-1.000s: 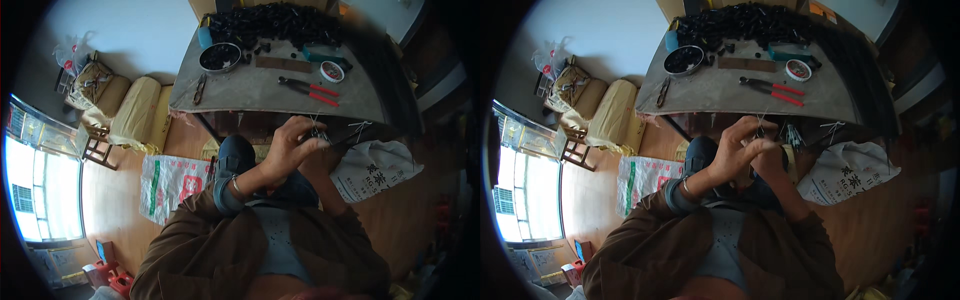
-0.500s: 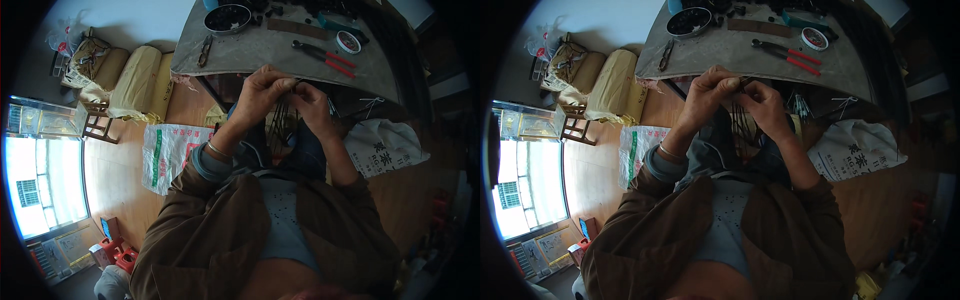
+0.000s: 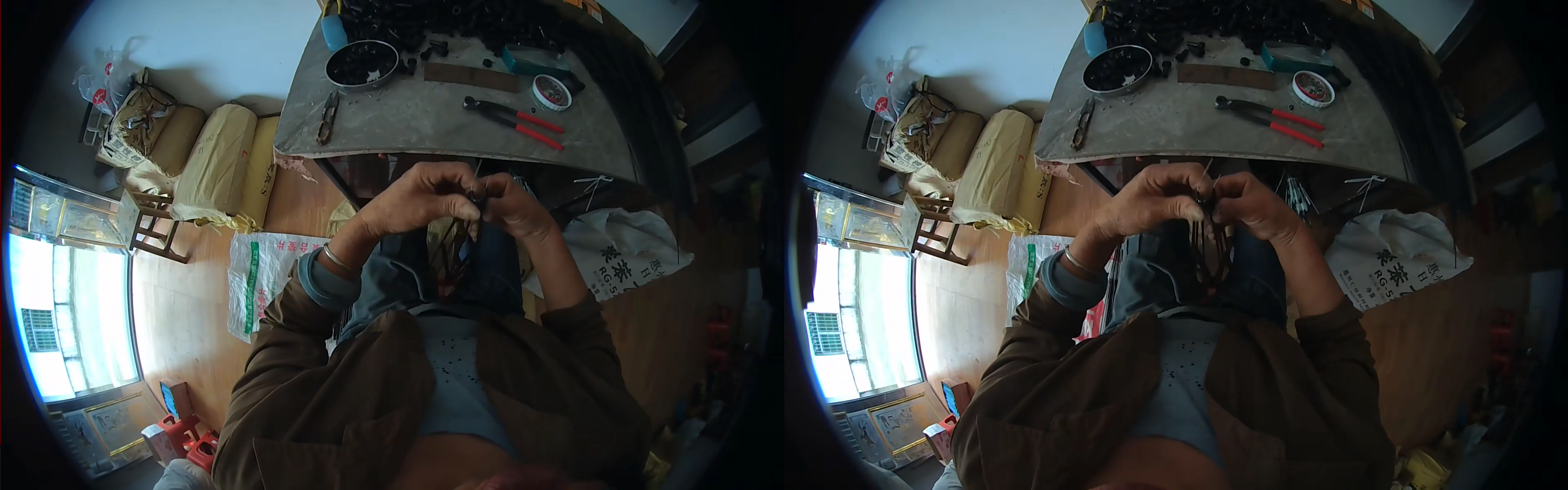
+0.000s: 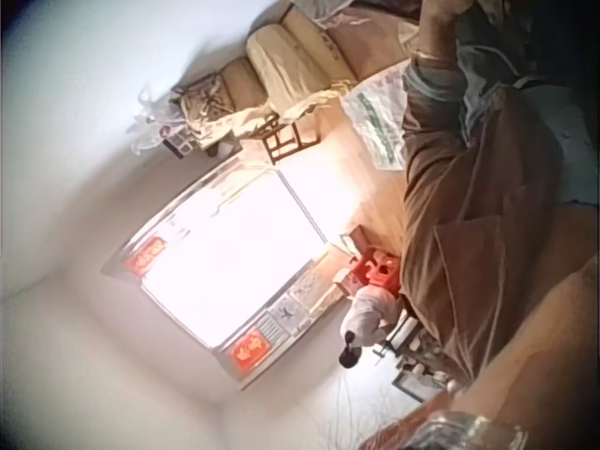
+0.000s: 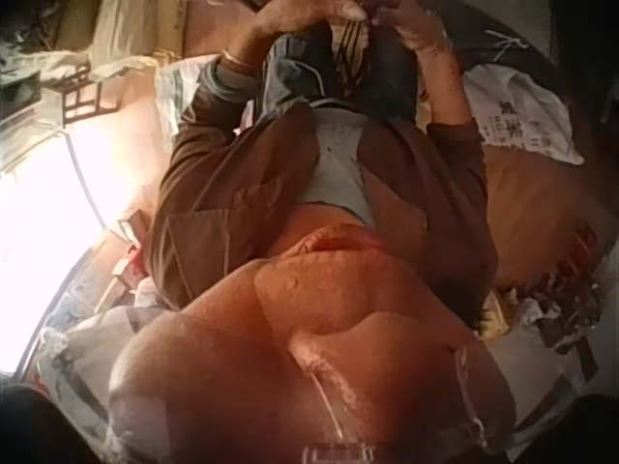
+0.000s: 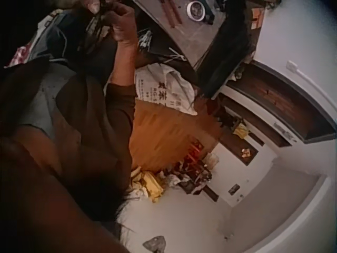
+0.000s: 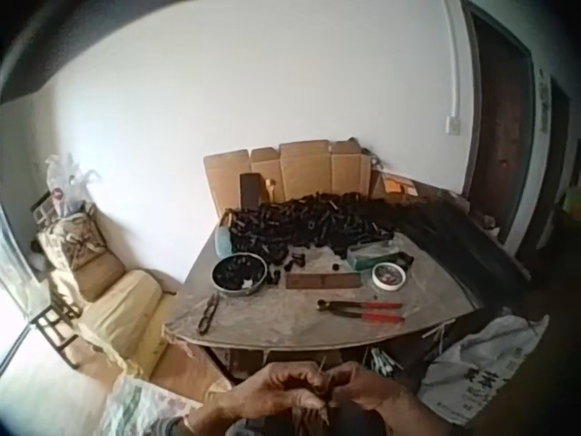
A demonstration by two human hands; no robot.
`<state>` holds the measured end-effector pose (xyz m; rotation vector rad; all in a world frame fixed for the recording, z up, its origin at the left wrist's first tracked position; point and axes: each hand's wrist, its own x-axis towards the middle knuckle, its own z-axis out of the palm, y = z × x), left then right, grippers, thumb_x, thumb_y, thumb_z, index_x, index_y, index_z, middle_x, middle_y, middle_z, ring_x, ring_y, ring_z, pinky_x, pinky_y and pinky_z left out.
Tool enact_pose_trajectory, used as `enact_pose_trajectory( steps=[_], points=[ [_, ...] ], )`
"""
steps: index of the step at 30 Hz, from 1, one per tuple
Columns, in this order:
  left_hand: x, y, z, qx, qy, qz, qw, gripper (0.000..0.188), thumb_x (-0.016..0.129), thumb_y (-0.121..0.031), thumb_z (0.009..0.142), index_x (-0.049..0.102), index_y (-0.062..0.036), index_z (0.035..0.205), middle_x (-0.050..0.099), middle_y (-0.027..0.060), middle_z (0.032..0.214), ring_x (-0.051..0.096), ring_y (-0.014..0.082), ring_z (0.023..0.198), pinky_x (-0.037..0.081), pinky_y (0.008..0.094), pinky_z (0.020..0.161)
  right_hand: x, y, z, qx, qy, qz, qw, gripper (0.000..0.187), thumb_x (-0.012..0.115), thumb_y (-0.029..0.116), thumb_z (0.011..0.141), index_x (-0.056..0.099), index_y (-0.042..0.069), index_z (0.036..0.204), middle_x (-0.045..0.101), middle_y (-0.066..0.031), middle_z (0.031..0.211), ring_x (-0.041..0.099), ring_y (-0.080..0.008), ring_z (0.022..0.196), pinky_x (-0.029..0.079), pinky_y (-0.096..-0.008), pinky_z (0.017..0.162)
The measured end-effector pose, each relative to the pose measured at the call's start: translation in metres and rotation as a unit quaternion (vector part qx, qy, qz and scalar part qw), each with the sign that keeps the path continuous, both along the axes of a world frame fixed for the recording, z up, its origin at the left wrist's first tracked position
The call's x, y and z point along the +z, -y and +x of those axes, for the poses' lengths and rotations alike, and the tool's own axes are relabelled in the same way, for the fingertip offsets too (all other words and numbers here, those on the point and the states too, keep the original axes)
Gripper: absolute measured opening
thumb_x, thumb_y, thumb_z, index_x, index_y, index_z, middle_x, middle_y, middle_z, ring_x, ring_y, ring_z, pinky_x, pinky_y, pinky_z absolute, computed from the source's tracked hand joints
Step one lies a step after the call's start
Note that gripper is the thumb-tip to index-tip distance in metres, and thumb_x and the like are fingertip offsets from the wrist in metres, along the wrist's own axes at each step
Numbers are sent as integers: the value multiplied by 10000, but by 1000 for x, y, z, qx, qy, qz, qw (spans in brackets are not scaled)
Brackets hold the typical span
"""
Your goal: The person gathers several rods and a plastic connector, using pliers to secure the rods into the connector. Then, they pick up a bundle of rods and slide them into the slots of a comb-like tool before placing the assembly on the table.
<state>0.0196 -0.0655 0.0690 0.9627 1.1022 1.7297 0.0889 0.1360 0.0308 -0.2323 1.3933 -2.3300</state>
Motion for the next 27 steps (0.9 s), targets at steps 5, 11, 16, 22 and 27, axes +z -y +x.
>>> enact_pose_trajectory(
  steps=[5, 11, 16, 22, 27],
  points=[
    [0, -3, -4, 8, 33, 70, 997, 323, 666, -329, 868, 603, -28, 964, 588, 29, 866, 548, 101, 777, 463, 248, 719, 17, -5, -14, 130, -44, -60, 989, 217, 639, 48, 767, 636, -42, 965, 663, -86, 814, 660, -155, 713, 546, -273, 691],
    [2, -6, 6, 77, 38, 58, 995, 283, 696, -296, 849, 586, -44, 917, 565, 2, 860, 541, 76, 774, 462, 236, 705, 17, 4, -6, -26, -26, -3, 999, 179, 681, 163, 830, 620, 14, 909, 649, -41, 782, 638, -114, 680, 527, -241, 644],
    [3, -20, 18, 214, 46, 39, 975, 187, 689, -164, 848, 564, -57, 935, 582, -4, 847, 551, 71, 765, 469, 223, 703, 17, 9, -5, -124, -23, 15, 992, 194, 697, 235, 851, 614, 60, 867, 615, 10, 772, 597, -70, 686, 488, -210, 631],
    [4, -22, 25, 311, 73, 60, 946, 126, 663, -128, 869, 563, -63, 911, 589, -14, 818, 549, 56, 741, 461, 213, 670, 25, 30, -1, -236, -39, 97, 966, 152, 675, 194, 874, 604, 62, 848, 593, 16, 748, 558, -44, 670, 458, -201, 620],
    [8, -45, 31, 360, 133, 101, 918, 91, 651, -106, 883, 569, -73, 904, 578, -36, 780, 535, 28, 701, 441, 180, 596, 25, 50, 4, -459, -100, 122, 874, 193, 660, 193, 892, 581, 35, 815, 595, -1, 722, 552, -56, 630, 458, -213, 581]
  ],
)
